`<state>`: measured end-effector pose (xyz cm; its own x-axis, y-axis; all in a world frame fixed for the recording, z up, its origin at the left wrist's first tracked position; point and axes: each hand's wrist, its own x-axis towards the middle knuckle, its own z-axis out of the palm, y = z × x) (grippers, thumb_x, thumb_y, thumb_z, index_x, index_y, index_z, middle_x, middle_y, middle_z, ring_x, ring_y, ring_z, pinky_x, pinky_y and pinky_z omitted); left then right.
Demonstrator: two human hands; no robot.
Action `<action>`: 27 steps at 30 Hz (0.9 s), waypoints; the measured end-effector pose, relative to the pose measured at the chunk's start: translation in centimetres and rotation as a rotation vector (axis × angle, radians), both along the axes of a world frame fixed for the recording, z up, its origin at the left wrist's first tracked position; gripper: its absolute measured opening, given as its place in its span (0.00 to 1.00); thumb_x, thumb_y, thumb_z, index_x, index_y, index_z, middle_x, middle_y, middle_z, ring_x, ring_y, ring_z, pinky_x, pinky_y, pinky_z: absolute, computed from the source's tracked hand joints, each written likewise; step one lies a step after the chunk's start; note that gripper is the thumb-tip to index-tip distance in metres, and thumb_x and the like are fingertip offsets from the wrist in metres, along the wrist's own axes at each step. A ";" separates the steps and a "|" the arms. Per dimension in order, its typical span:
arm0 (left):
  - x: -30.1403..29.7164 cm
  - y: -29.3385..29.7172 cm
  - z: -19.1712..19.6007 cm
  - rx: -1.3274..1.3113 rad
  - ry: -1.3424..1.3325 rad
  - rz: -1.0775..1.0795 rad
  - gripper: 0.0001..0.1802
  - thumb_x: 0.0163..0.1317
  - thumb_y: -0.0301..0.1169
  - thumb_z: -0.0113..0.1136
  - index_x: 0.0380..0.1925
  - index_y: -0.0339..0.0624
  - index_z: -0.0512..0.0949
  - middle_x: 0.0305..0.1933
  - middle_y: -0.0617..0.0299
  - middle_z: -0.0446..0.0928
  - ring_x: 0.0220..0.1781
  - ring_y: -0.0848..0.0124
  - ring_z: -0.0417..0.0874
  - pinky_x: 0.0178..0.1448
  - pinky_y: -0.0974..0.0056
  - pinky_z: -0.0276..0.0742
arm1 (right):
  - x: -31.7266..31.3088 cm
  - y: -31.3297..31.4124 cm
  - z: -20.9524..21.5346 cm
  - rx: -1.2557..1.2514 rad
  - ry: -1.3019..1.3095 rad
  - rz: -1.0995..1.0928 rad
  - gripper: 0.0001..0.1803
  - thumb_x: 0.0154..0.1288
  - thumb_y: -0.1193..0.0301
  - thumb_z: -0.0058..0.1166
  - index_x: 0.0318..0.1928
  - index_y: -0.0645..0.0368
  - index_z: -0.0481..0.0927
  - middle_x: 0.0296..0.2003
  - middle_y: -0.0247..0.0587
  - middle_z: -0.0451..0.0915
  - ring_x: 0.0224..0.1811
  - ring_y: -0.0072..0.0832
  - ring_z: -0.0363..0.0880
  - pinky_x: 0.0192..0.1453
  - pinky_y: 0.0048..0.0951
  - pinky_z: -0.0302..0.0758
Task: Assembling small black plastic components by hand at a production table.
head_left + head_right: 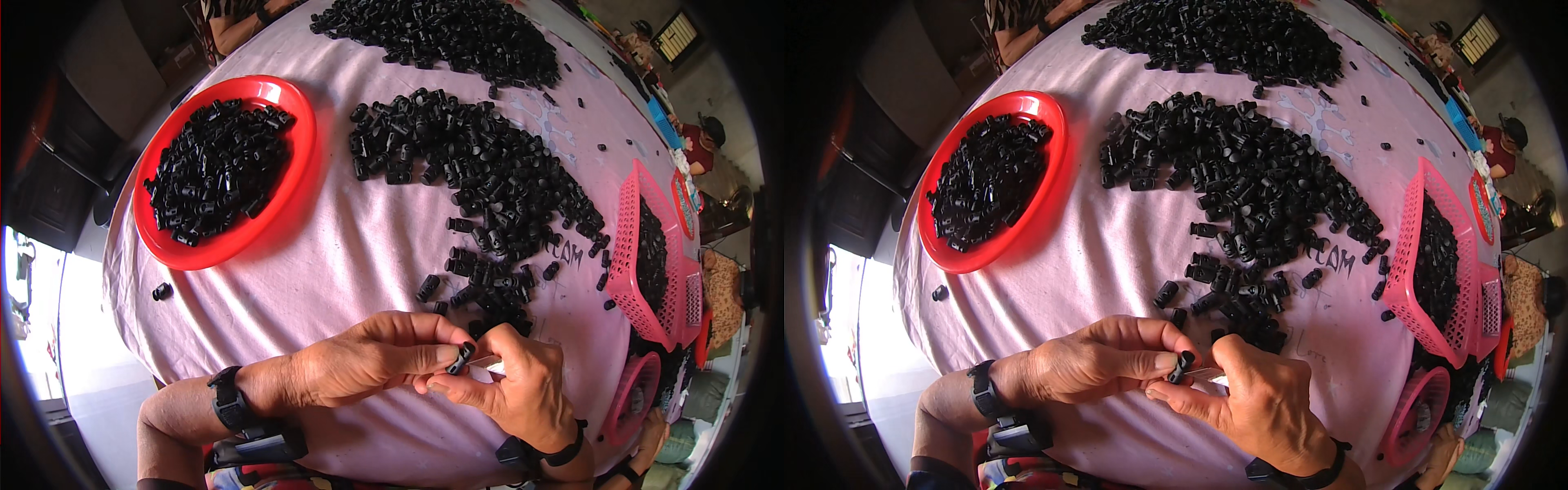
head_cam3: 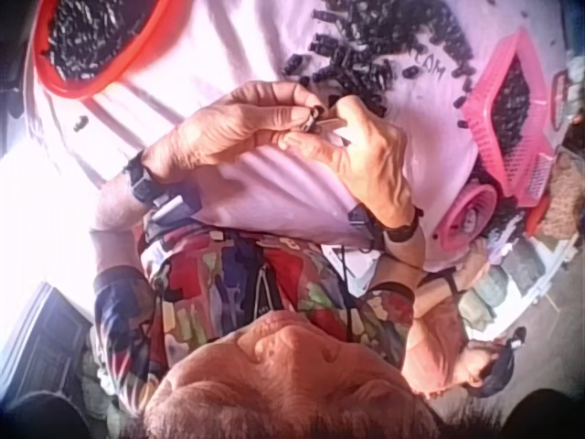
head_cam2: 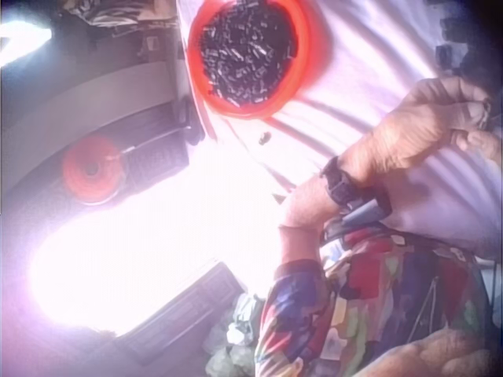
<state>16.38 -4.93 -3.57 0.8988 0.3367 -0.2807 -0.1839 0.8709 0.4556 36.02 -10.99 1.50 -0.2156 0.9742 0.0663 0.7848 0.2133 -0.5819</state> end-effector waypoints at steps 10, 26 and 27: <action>0.3 -0.2 0.0 0.052 0.027 0.034 0.14 0.70 0.26 0.53 0.54 0.39 0.74 0.47 0.66 0.77 0.39 0.82 0.73 0.44 0.76 0.72 | 0.0 0.1 -0.5 0.064 -0.010 -0.011 0.28 0.50 0.48 0.69 0.26 0.59 0.71 0.19 0.39 0.79 0.20 0.34 0.82 0.22 0.31 0.76; 0.2 0.0 0.0 0.100 0.065 0.001 0.14 0.69 0.27 0.53 0.54 0.40 0.74 0.50 0.65 0.78 0.45 0.81 0.77 0.47 0.75 0.74 | 0.1 0.0 -0.6 0.092 -0.040 -0.021 0.28 0.49 0.46 0.68 0.25 0.57 0.70 0.17 0.38 0.77 0.18 0.34 0.79 0.19 0.33 0.74; 0.2 0.0 0.0 0.099 0.065 0.001 0.14 0.69 0.27 0.53 0.54 0.40 0.74 0.50 0.65 0.78 0.45 0.81 0.77 0.47 0.75 0.74 | 0.1 0.0 -0.6 0.092 -0.040 -0.021 0.28 0.49 0.46 0.68 0.25 0.57 0.70 0.17 0.38 0.77 0.18 0.34 0.79 0.19 0.33 0.74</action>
